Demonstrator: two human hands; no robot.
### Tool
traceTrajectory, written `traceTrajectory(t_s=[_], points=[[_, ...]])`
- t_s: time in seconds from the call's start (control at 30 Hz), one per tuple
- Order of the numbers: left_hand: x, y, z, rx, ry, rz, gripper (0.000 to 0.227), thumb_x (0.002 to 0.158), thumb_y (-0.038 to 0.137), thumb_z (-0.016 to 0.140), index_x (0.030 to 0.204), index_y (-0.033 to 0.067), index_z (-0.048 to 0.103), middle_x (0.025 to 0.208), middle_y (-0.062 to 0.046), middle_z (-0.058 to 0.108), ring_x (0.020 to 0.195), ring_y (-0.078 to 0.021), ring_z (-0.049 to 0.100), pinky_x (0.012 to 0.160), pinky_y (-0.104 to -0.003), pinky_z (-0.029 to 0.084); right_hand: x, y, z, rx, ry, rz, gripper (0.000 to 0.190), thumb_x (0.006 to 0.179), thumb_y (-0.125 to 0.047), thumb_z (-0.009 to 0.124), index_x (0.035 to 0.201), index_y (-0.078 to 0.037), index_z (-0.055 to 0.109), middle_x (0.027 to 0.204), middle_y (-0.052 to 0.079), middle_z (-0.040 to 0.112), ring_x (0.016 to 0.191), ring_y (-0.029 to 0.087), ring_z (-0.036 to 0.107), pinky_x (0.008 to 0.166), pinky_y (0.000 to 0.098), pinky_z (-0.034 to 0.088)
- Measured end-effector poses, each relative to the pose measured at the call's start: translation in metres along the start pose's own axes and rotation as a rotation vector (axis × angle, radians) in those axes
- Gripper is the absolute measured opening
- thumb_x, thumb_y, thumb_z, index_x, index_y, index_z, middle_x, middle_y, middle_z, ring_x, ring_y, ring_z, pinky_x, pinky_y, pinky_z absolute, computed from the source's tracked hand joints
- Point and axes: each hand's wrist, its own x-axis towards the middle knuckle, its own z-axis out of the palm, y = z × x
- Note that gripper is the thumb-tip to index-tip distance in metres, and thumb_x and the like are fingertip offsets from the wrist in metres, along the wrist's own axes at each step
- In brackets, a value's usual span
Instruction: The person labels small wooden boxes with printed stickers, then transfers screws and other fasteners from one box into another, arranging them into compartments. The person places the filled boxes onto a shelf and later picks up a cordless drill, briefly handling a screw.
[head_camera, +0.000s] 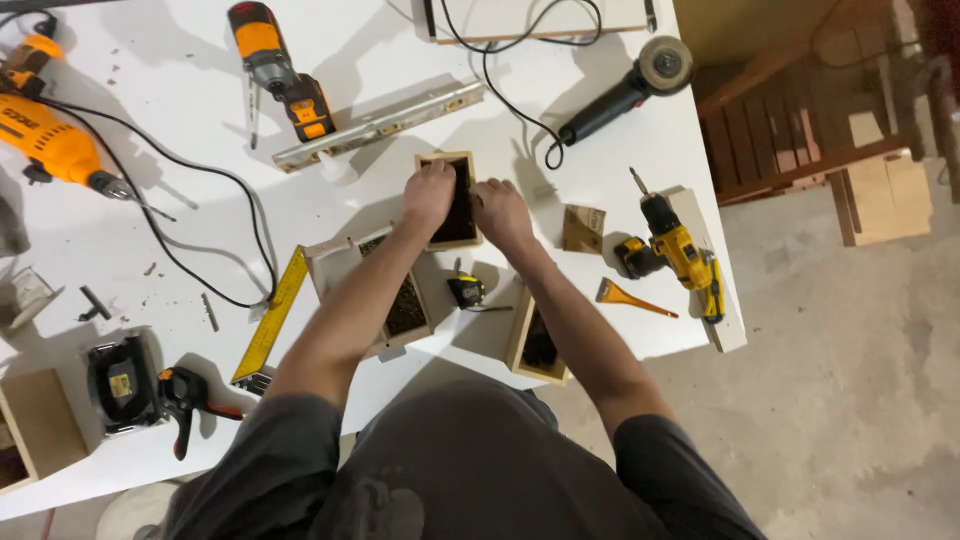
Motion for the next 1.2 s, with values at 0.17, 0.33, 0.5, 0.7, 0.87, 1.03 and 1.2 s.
traceTrajectory(t_s=[0.17, 0.33, 0.5, 0.7, 0.87, 1.03, 1.2], points=[[-0.082, 0.027, -0.114, -0.498, 0.072, -0.373, 0.027, 0.102, 0.020, 0.059, 0.121, 0.0023, 0.068, 0.105, -0.019, 0.069, 0.097, -0.0378, 0.074, 0.078, -0.048, 0.060, 0.048, 0.003, 0.050, -0.327, 0.102, -0.282, 0.015, 0.085, -0.016, 0.059, 0.086, -0.019, 0.074, 0.074, 0.002, 0.069, 0.080, 0.027, 0.069, 0.073, 0.0386, 0.052], [-0.176, 0.060, -0.123, -1.013, -0.120, -0.804, 0.032, 0.095, 0.027, 0.071, 0.116, 0.0038, 0.072, 0.108, -0.019, 0.075, 0.098, -0.0362, 0.075, 0.074, -0.049, 0.060, 0.060, 0.024, 0.145, -0.575, 0.136, -0.392, 0.013, 0.079, -0.013, 0.059, 0.071, -0.015, 0.068, 0.065, 0.007, 0.065, 0.074, 0.031, 0.063, 0.075, 0.0472, 0.045], [-0.226, 0.089, -0.133, -1.554, -0.219, -0.867, 0.037, 0.101, 0.001, 0.062, 0.136, -0.0090, 0.056, 0.123, -0.035, 0.061, 0.112, -0.0465, 0.067, 0.084, -0.052, 0.068, 0.063, 0.039, 0.169, -0.637, 0.145, -0.384, 0.016, 0.076, -0.011, 0.056, 0.073, -0.013, 0.071, 0.066, 0.009, 0.065, 0.065, 0.033, 0.062, 0.065, 0.0510, 0.044], [-0.239, 0.101, -0.158, -1.513, -0.150, -0.869, 0.036, 0.094, 0.003, 0.072, 0.127, -0.0105, 0.065, 0.114, -0.037, 0.067, 0.100, -0.0402, 0.073, 0.080, -0.045, 0.068, 0.065, 0.011, 0.134, -0.663, -0.372, -0.345, 0.017, 0.090, -0.006, 0.054, 0.082, -0.008, 0.069, 0.076, 0.014, 0.066, 0.070, 0.034, 0.066, 0.067, 0.0504, 0.048], [-0.241, 0.103, -0.161, -1.452, -0.161, -0.880, 0.033, 0.092, 0.004, 0.074, 0.123, -0.0072, 0.069, 0.111, -0.035, 0.069, 0.095, -0.0381, 0.075, 0.076, -0.043, 0.068, 0.077, -0.009, 0.108, -0.618, -0.529, -0.388, 0.016, 0.091, -0.003, 0.056, 0.096, -0.001, 0.071, 0.093, 0.019, 0.069, 0.083, 0.038, 0.068, 0.074, 0.0512, 0.051], [-0.250, 0.105, -0.145, -1.462, -0.165, -0.825, 0.033, 0.095, 0.002, 0.070, 0.125, -0.0085, 0.066, 0.111, -0.039, 0.066, 0.099, -0.0429, 0.073, 0.078, -0.048, 0.068, 0.083, -0.029, 0.048, -0.757, -0.654, -0.612, 0.019, 0.096, -0.006, 0.061, 0.108, -0.006, 0.075, 0.121, 0.014, 0.066, 0.107, 0.033, 0.065, 0.094, 0.0475, 0.047], [-0.245, 0.109, -0.136, -1.403, -0.241, -0.739, 0.037, 0.098, 0.007, 0.069, 0.129, -0.0098, 0.063, 0.111, -0.036, 0.067, 0.098, -0.0414, 0.073, 0.079, -0.050, 0.067, 0.072, -0.031, 0.000, -0.655, -0.620, -0.598, 0.031, 0.106, -0.015, 0.054, 0.137, -0.014, 0.057, 0.128, 0.009, 0.063, 0.125, 0.030, 0.058, 0.105, 0.0447, 0.042]])
